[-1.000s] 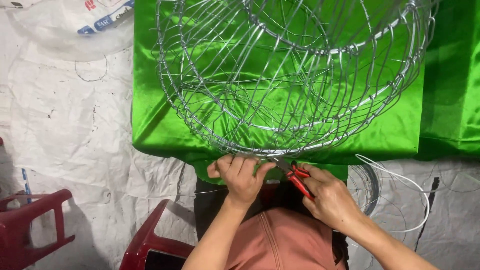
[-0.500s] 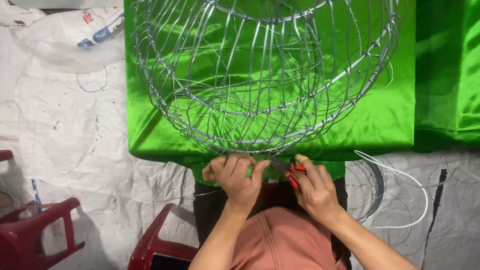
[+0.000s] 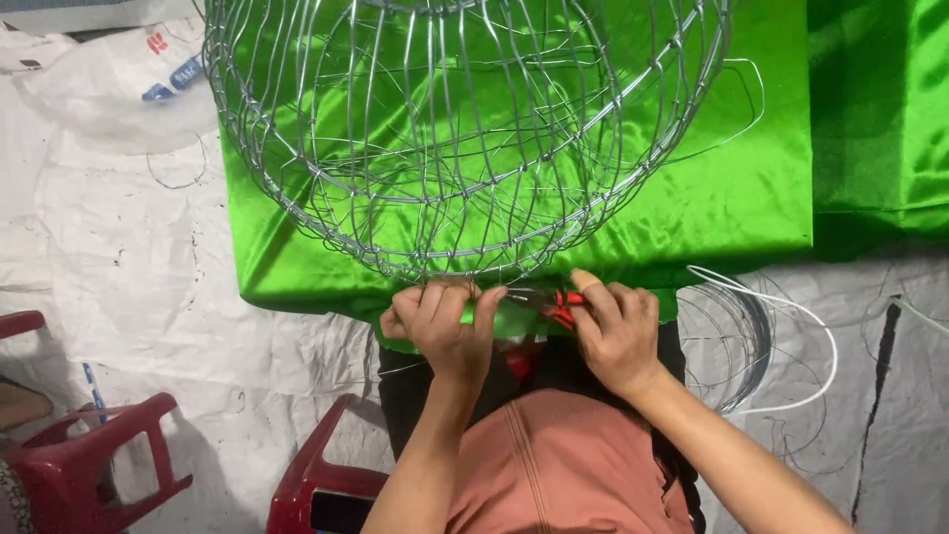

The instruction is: Assembling a wire cage or frame by joining and cutting metal wire segments manually and with pliers.

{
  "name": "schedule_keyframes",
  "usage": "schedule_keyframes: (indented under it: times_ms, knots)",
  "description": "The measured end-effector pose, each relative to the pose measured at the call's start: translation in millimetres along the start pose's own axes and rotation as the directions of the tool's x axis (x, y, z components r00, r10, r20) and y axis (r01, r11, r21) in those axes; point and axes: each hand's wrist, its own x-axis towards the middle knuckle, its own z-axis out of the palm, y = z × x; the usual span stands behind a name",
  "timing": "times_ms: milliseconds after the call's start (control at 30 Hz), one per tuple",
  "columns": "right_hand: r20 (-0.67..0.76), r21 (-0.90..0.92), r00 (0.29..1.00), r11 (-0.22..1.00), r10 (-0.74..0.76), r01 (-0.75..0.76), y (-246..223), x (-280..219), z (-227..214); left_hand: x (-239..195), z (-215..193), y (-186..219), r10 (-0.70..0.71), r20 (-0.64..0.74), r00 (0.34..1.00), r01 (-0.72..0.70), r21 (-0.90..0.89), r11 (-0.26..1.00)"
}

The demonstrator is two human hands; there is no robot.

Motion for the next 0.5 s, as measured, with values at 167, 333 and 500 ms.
schedule_keyframes:
  times_ms: [167,333,500]
  knots:
    - [0.387,0.270,0.892,0.896,0.233,-0.352,-24.0,-40.2,-38.8,-2.8,-8.5,0.9,0.002,0.086,0.996,-0.006,0.053,0.999]
    - [0.708,0.524,0.645,0.400,0.285,-0.752,-21.4,-43.7,-56.4,-10.2,-19.3,-1.0,0.050,0.186,0.981,-0.063,0.064,0.996]
    - [0.784,0.481,0.553,0.287,0.282,-0.828,-26.1,-45.1,-51.3,-17.4,-25.9,8.8,0.055,0.087,0.995,-0.053,-0.027,0.998]
